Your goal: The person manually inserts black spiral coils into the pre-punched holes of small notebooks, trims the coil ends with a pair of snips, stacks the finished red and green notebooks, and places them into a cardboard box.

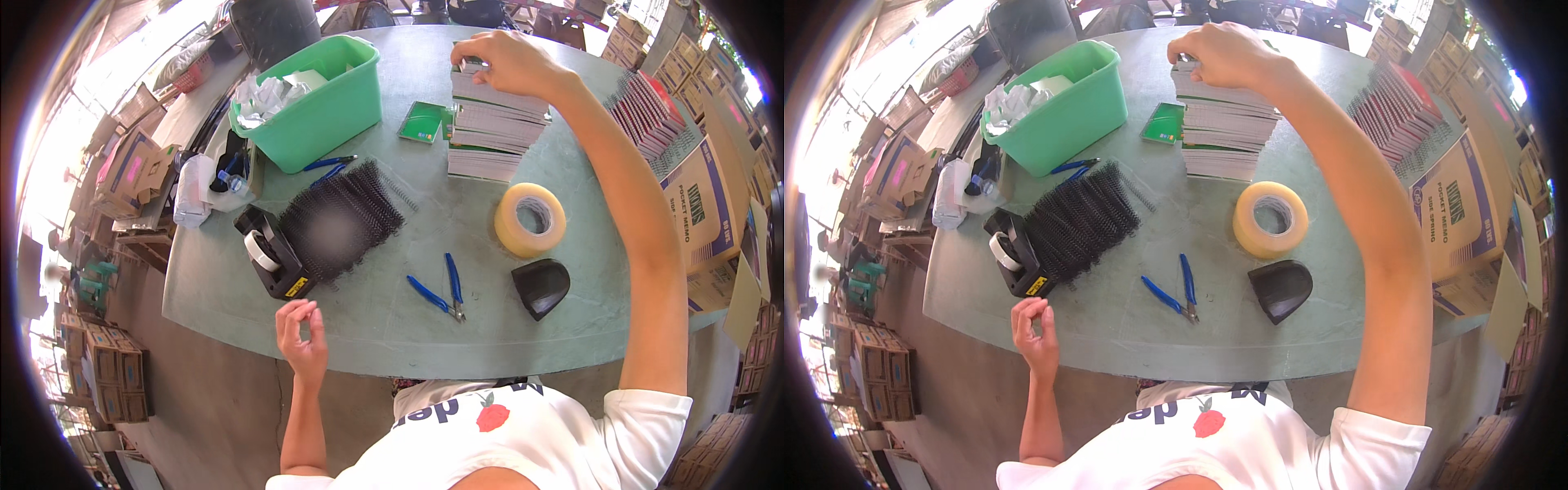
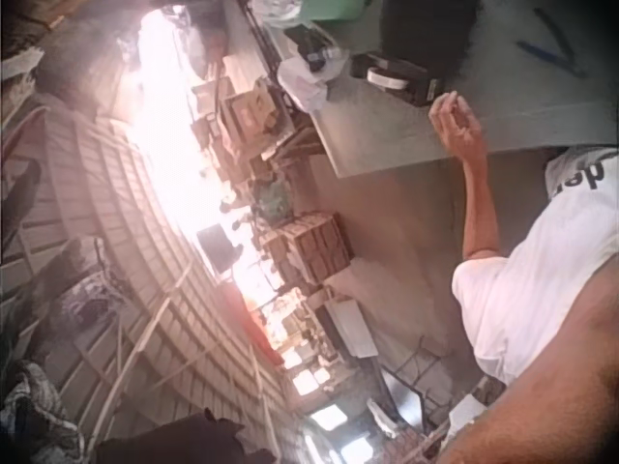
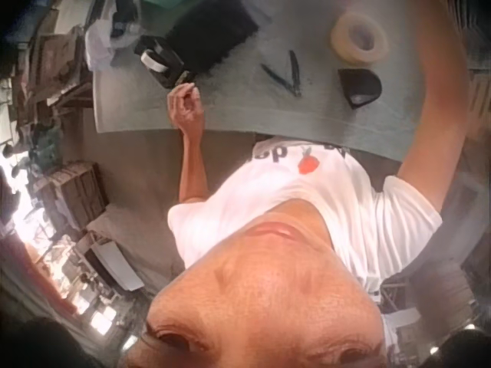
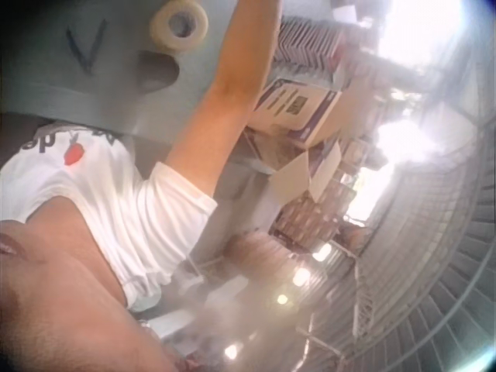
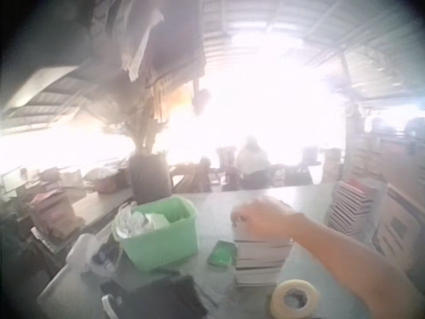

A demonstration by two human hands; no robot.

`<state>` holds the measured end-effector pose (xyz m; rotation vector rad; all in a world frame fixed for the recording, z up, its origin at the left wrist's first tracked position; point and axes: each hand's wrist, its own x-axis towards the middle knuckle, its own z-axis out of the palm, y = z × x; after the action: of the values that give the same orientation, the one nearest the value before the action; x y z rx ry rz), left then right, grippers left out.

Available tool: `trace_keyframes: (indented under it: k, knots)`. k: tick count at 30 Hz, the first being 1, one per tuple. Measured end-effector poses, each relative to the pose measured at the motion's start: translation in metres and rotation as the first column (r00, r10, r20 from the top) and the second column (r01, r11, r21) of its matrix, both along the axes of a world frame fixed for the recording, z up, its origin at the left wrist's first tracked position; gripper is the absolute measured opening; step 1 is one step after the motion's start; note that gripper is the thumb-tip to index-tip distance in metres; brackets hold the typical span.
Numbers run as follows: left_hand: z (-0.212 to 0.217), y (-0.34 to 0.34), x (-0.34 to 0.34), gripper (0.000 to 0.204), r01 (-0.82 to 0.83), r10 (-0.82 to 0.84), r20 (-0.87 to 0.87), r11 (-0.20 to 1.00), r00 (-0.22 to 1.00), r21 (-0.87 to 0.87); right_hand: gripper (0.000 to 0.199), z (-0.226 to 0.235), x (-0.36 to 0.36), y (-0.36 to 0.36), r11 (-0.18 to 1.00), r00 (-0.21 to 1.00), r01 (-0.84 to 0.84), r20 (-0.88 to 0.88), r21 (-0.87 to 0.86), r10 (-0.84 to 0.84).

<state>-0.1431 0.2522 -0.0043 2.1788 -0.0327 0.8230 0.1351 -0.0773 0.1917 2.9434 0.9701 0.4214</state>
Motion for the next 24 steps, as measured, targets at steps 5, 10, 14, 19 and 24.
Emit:
trace_keyframes:
  k: [5, 10, 14, 19, 24]
  knots:
    - [0.059, -0.064, 0.048, 0.021, 0.251, -0.291, 0.188, 0.945, 0.938, 0.21, 0.039, 0.006, 0.008, -0.027, 0.974, 0.984, -0.166, 0.093, 0.154, 0.152]
    - [0.128, -0.158, 0.113, 0.044, 0.244, -0.314, 0.409, 0.946, 0.857, 0.215, 0.023, 0.023, -0.105, -0.02, 0.989, 0.985, -0.142, 0.098, 0.034, 0.139]
    - [0.138, -0.234, 0.137, 0.046, 0.561, -0.559, -0.067, 0.828, 0.827, 0.019, 0.032, 0.0, -0.159, -0.055, 0.917, 0.908, -0.356, 0.298, 0.182, 0.294]
    - [0.074, -0.257, 0.164, 0.039, 0.703, -0.854, -0.076, 0.471, 0.515, -0.532, 0.051, -0.069, -0.165, -0.137, 0.636, 0.986, -0.077, 0.151, 0.768, -0.064]
    - [0.025, -0.26, 0.171, 0.055, 0.642, -0.809, -0.313, 0.585, 0.497, -0.495, 0.053, -0.17, -0.148, -0.162, 0.182, 0.819, 0.449, -0.484, 0.875, 0.309]
